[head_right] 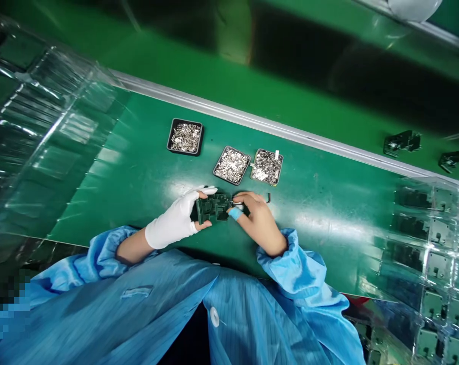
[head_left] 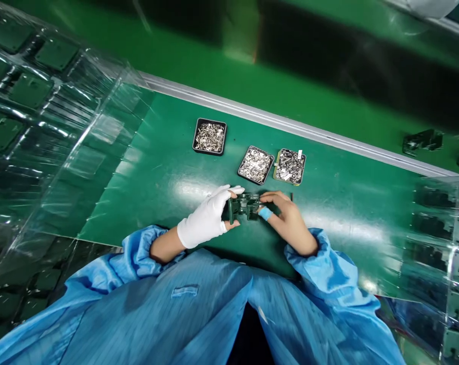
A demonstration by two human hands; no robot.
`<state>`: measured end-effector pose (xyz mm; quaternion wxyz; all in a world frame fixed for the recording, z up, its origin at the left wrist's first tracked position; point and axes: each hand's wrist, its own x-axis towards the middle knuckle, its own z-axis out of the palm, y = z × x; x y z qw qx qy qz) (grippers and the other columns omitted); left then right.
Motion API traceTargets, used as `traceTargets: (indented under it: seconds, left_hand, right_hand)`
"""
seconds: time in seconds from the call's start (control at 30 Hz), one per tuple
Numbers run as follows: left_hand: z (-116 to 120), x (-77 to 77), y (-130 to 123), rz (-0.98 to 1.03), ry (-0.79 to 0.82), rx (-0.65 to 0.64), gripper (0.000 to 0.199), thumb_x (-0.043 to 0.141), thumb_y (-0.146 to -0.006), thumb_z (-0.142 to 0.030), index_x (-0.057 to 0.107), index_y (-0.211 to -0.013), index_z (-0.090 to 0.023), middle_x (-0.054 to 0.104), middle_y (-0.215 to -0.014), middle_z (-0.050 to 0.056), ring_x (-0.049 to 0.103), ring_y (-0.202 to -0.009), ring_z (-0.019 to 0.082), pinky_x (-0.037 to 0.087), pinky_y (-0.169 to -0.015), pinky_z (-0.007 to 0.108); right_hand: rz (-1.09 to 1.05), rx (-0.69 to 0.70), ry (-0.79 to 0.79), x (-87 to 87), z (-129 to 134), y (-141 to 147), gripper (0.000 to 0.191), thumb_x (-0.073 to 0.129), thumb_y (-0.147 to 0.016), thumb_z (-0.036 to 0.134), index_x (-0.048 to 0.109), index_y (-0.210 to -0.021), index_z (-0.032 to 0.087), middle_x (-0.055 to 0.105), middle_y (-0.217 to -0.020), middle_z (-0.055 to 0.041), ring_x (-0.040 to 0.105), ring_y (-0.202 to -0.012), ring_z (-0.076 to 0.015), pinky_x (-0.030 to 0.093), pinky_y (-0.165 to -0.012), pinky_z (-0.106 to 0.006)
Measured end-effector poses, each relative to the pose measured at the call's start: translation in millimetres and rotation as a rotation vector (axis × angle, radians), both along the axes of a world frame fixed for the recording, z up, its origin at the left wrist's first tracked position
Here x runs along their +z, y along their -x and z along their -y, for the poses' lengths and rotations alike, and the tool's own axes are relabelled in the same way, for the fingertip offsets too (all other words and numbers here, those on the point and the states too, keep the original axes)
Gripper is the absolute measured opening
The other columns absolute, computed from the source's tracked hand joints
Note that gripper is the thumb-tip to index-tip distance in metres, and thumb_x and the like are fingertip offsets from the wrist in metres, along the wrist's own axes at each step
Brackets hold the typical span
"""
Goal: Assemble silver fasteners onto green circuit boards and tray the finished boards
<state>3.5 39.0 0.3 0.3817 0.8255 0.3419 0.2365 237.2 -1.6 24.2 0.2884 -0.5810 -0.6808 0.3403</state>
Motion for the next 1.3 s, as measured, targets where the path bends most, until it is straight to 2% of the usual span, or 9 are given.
traceTargets:
  seconds: [0.23,0.37,0.47,0.53,0.67,0.8,0.93,1.17,1.3]
  left_hand:
    - [-4.0,10.1,12.0,-0.065,0.011,-0.055,0.069,0.066,-0.075,-0.045,0.039,-0.133,-0.018,0.049,-0.138,0.016,0.046,-0.129,0.032,0.038,-0.108,0.050]
    - [-3.7,11.9,9.7,-0.130,-0.057,-0.092,0.076,0.062,-0.079,-0.045,0.032,-0.141,-0.015,0.048,-0.138,0.017,0.047,-0.127,0.032,0.040,-0.106,0.048]
    - [-2.8,8.8,3.9,-0.197,-0.134,-0.071,0.061,0.059,-0.082,-0.035,0.041,-0.136,-0.014,0.055,-0.130,0.016,0.053,-0.120,0.031,0.044,-0.101,0.047]
    - [-2.6,5.7,2.7,-0.250,-0.172,-0.077,0.046,0.056,-0.082,-0.028,0.052,-0.126,-0.016,0.062,-0.122,0.013,0.056,-0.115,0.030,0.045,-0.100,0.048]
    - [0.6,1.9,3.3,-0.220,-0.213,-0.007,0.042,0.051,-0.084,-0.027,0.054,-0.123,-0.014,0.062,-0.121,0.013,0.056,-0.114,0.030,0.046,-0.100,0.047]
    - [7.6,4.8,-12.1,-0.121,-0.231,0.031,0.050,0.051,-0.087,-0.040,0.052,-0.127,-0.010,0.060,-0.124,0.017,0.056,-0.116,0.030,0.045,-0.100,0.047]
    - [6.0,7.0,-29.7,-0.074,-0.121,-0.073,0.037,0.047,-0.090,-0.035,0.060,-0.118,-0.015,0.067,-0.116,0.011,0.060,-0.109,0.026,0.047,-0.098,0.043]
    - [-24.1,6.5,-18.4,-0.023,0.133,-0.051,0.036,0.038,-0.092,-0.029,0.067,-0.110,-0.017,0.069,-0.115,0.006,0.062,-0.109,0.020,0.048,-0.100,0.034]
    - [-19.1,14.8,-11.6,-0.048,0.082,-0.031,0.041,0.036,-0.094,-0.037,0.062,-0.117,-0.015,0.066,-0.121,0.009,0.060,-0.113,0.021,0.046,-0.101,0.036]
  right_hand:
    - [-0.072,0.045,-0.099,19.9,5.2,18.2,0.004,0.056,-0.090,0.026,0.054,-0.089,0.022,0.064,-0.094,-0.0027,0.062,-0.091,-0.0189,0.026,-0.111,-0.050]
    - [0.177,0.274,-0.247,20.5,13.9,31.7,0.007,0.049,-0.090,0.018,0.055,-0.091,0.020,0.064,-0.096,-0.0064,0.060,-0.091,-0.0209,0.024,-0.111,-0.054]
    - [0.276,0.440,-0.382,16.5,8.2,26.7,0.015,0.046,-0.091,0.016,0.059,-0.095,0.020,0.066,-0.097,-0.0062,0.059,-0.093,-0.0214,0.022,-0.113,-0.054]
    - [0.259,0.328,-0.382,14.0,-7.6,5.8,0.015,0.047,-0.092,0.020,0.062,-0.095,0.022,0.066,-0.098,-0.0051,0.059,-0.095,-0.0211,0.032,-0.108,-0.049]
    - [0.439,-0.276,-0.218,4.6,-52.6,-55.2,0.023,0.045,-0.087,0.015,0.066,-0.099,0.017,0.064,-0.100,-0.0112,0.059,-0.096,-0.0260,0.048,-0.087,-0.042]
    - [0.657,-0.282,-0.031,-10.0,-77.2,-78.2,0.033,0.054,-0.077,0.010,0.067,-0.107,0.014,0.062,-0.107,-0.0139,0.058,-0.099,-0.0295,0.047,-0.087,-0.041]
    - [0.685,-0.355,-0.057,-16.9,-72.1,-71.6,0.029,0.050,-0.080,0.010,0.070,-0.099,0.014,0.064,-0.096,-0.0135,0.059,-0.093,-0.0291,0.046,-0.084,-0.041]
    - [-0.107,-0.495,-0.139,-25.3,-50.7,-68.1,0.023,0.054,-0.081,0.031,0.068,-0.090,0.017,0.069,-0.086,-0.0065,0.061,-0.077,-0.0209,0.049,-0.071,-0.034]
    - [-0.264,-0.516,-0.121,-25.4,-45.1,-56.9,0.023,0.060,-0.077,0.036,0.069,-0.088,0.018,0.070,-0.085,-0.0051,0.063,-0.076,-0.0204,0.050,-0.071,-0.033]
